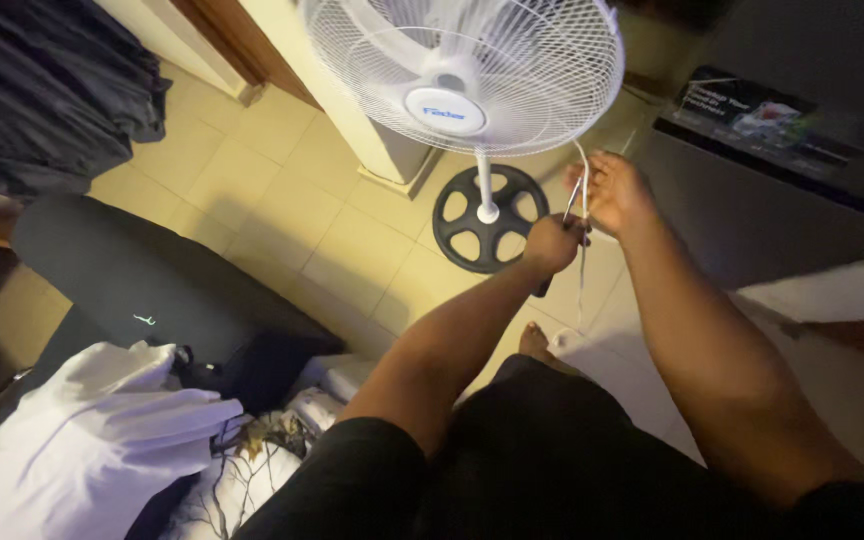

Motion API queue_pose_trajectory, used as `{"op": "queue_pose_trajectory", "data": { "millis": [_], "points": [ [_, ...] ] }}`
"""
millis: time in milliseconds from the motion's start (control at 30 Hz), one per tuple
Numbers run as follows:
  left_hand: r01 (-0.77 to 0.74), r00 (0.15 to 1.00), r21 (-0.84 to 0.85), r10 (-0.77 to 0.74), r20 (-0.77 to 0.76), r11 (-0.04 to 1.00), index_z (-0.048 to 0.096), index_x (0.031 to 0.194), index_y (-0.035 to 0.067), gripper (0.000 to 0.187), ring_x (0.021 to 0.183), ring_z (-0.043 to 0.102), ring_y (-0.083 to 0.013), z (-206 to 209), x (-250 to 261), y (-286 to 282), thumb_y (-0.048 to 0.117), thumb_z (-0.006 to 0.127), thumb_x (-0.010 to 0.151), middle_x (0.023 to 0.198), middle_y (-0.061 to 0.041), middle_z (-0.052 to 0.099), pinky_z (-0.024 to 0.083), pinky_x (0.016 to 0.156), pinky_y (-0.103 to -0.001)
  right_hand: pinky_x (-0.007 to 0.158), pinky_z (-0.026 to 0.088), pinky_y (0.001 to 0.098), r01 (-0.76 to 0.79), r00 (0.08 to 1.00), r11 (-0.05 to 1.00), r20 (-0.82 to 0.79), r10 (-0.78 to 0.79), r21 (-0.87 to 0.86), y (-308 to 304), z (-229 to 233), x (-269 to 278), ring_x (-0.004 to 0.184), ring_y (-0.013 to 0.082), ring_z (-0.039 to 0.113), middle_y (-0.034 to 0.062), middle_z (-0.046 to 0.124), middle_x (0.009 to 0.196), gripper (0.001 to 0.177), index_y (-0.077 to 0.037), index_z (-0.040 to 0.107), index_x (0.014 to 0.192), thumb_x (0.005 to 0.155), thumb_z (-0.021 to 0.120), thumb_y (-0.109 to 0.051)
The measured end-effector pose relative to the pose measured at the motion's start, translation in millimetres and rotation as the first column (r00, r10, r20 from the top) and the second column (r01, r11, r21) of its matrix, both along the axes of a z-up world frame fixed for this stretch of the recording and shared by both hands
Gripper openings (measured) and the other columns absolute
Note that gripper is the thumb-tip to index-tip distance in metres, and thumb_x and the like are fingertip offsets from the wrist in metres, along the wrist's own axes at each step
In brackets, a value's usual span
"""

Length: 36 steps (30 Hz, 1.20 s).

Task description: The person assembles a white pedestal fan by attaching the front grille and securing it with a screw. They use a screwdriver to tighten the central screw and then plug the fan into a wall socket to test it.

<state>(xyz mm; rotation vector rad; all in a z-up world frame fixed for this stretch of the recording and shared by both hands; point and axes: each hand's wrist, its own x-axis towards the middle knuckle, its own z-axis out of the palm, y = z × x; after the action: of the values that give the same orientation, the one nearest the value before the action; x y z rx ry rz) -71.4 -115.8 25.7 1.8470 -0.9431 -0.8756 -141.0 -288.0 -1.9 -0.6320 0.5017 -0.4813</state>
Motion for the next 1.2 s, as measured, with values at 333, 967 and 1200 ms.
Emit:
{"op": "queue_pose_trajectory", "data": {
  "millis": [333,967,1200],
  "points": [
    [-0.161,0.985,-0.191,0.146,-0.092,0.968,0.076,0.095,0.005,0.027,0.077,0.075,-0.0241,42.0,-14.1,-54.4,0.022,0.056,0.097,0.082,-0.012,0.076,0.058,0.071,-0.039,0.083,0.057,0.0416,-0.796,0.477,0.493,-0.866,0.151,-0.352,79.4,-62.7,-148.4,0.085,0.0266,0.073,0.0134,0.077,0.089,0.033,-0.005,0.073,0.102,0.091,0.06,-0.033],
    [-0.578,0.798,0.161,0.596,-0.095,0.8,0.072,0.094,0.001,0.028,0.075,0.074,-0.0318,-54.9,42.5,7.6,0.024,0.058,0.099,0.08,-0.018,0.074,0.056,0.07,-0.044,0.109,0.05,0.0475,-0.936,-0.209,0.334,-0.939,-0.275,0.111,21.3,-79.0,-309.3,0.128,0.0353,0.062,0.0145,0.067,0.135,0.051,-0.008,0.069,0.125,0.101,0.053,-0.05],
    [-0.715,0.688,0.196,0.725,0.029,0.671,0.075,0.091,0.002,0.033,0.07,0.068,-0.0303,-94.4,109.7,16.6,0.027,0.056,0.099,0.08,-0.017,0.072,0.052,0.064,-0.043,0.103,0.049,0.0576,-0.685,-0.436,0.708,-0.876,-0.207,0.173,27.7,-3.9,-360.6,0.128,0.0375,0.062,0.0142,0.064,0.142,0.045,-0.013,0.065,0.137,0.101,0.054,-0.037]
  ]
}}
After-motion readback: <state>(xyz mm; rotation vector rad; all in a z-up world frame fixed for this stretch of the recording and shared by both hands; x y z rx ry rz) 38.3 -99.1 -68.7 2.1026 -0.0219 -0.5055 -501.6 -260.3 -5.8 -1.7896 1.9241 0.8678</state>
